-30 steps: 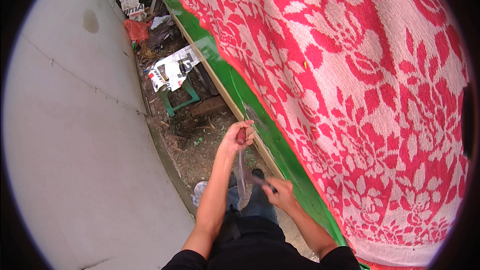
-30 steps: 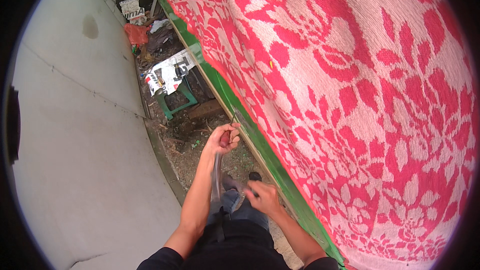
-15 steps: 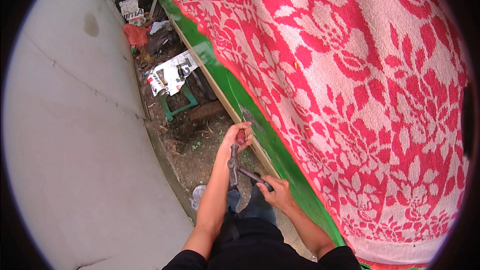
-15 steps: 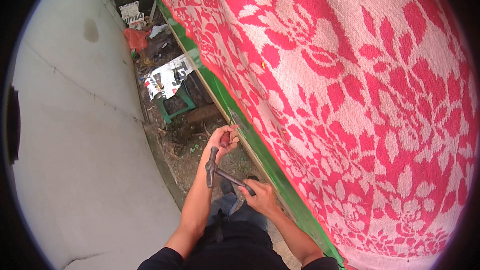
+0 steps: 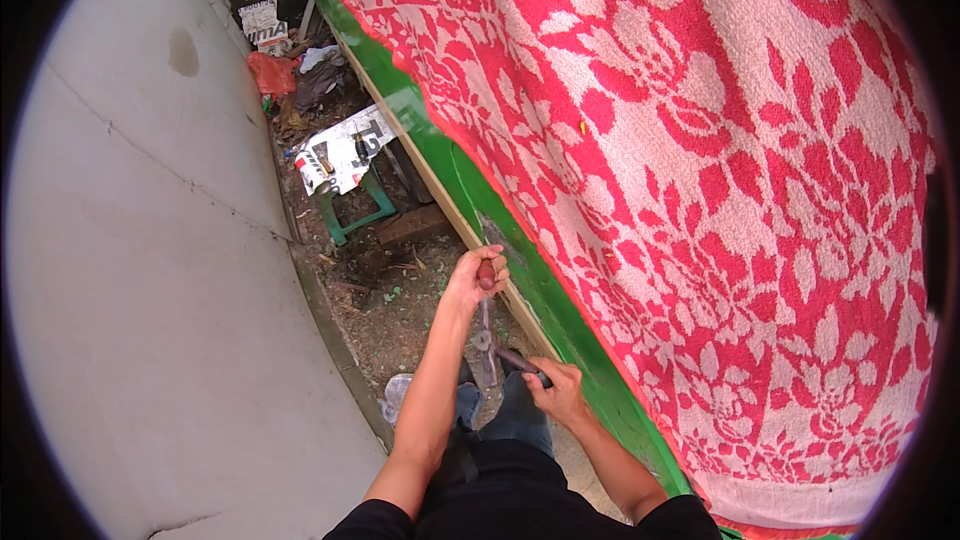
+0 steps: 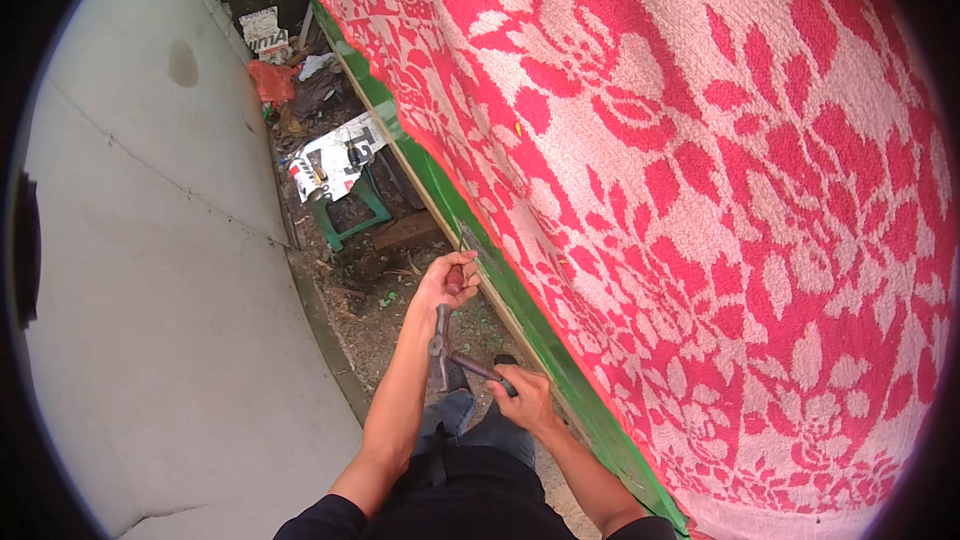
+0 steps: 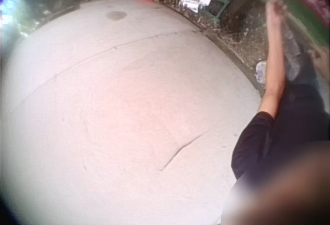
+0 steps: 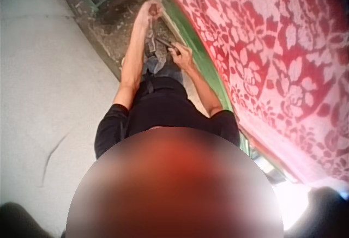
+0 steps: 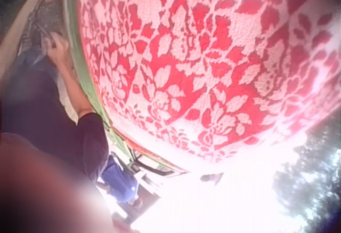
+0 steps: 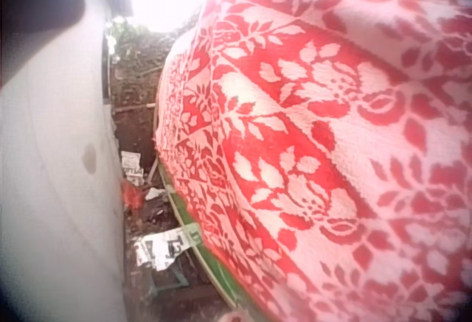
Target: The person uses a hammer and a chisel to chip away material from a green car panel. Then the person ignites a handheld blowtorch and applies heat to the same area while scraping with the chisel, working on a localized section of the panel.
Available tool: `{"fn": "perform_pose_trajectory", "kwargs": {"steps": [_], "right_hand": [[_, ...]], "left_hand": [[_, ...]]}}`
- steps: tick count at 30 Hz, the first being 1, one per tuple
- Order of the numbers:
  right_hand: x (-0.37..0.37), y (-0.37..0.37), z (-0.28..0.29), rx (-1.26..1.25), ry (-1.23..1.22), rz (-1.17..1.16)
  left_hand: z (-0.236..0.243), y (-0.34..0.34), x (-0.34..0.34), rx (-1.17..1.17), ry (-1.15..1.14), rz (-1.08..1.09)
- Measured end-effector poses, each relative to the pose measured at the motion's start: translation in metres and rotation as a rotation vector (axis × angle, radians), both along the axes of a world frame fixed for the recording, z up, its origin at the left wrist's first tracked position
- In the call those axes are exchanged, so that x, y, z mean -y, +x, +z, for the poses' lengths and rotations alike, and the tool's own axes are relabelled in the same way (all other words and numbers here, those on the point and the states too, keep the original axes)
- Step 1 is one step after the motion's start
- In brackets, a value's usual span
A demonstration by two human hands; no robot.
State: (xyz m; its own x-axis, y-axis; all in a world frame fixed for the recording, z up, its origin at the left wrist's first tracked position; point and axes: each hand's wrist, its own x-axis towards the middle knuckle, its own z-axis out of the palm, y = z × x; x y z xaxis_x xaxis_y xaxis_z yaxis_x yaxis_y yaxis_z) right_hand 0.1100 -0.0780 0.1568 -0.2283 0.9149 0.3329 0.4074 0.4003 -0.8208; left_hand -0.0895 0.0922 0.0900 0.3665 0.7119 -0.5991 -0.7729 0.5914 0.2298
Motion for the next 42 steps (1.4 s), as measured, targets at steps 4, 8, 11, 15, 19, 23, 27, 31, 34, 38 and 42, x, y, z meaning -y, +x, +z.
{"fn": "perform_pose_trajectory", "kwargs": {"steps": [4,8,11,15,19,23,27,31,34,38,42], "right_hand": [[-0.003,-0.008,0.012,0.131,-0.358,-0.097],[0.002,-0.003,0.011,0.067,-0.293,-0.076],[0.003,-0.005,0.014,0.059,-0.328,-0.085],[0.007,-0.006,0.013,0.056,-0.380,-0.098],[0.013,0.002,0.016,0.062,-0.367,-0.120],[0.014,0.003,0.018,0.050,-0.399,-0.146],[0.012,-0.004,0.019,0.064,-0.432,-0.173],[0.005,-0.016,0.015,-0.005,-0.437,-0.202],[-0.005,-0.035,0.019,-0.006,-0.426,-0.195],[-0.012,-0.061,0.022,-0.112,-0.442,-0.133],[-0.019,-0.087,0.031,-0.131,-0.441,-0.039]], "left_hand": [[-0.008,-0.009,0.002,0.015,0.038,0.015],[-0.002,-0.010,0.006,0.011,-0.029,0.064],[0.002,-0.022,0.008,0.064,-0.024,0.044],[-0.016,-0.067,0.018,0.193,0.123,-0.103],[-0.013,-0.079,0.039,0.071,0.170,-0.105],[-0.001,-0.083,0.054,0.077,0.255,-0.094],[0.016,-0.080,0.076,-0.077,0.237,-0.026],[0.048,-0.072,0.110,-0.295,0.254,0.017],[0.056,-0.086,0.140,-0.382,0.219,0.052],[0.055,-0.107,0.181,-0.554,0.193,0.143],[0.054,-0.129,0.204,-0.742,0.233,0.241]]}}
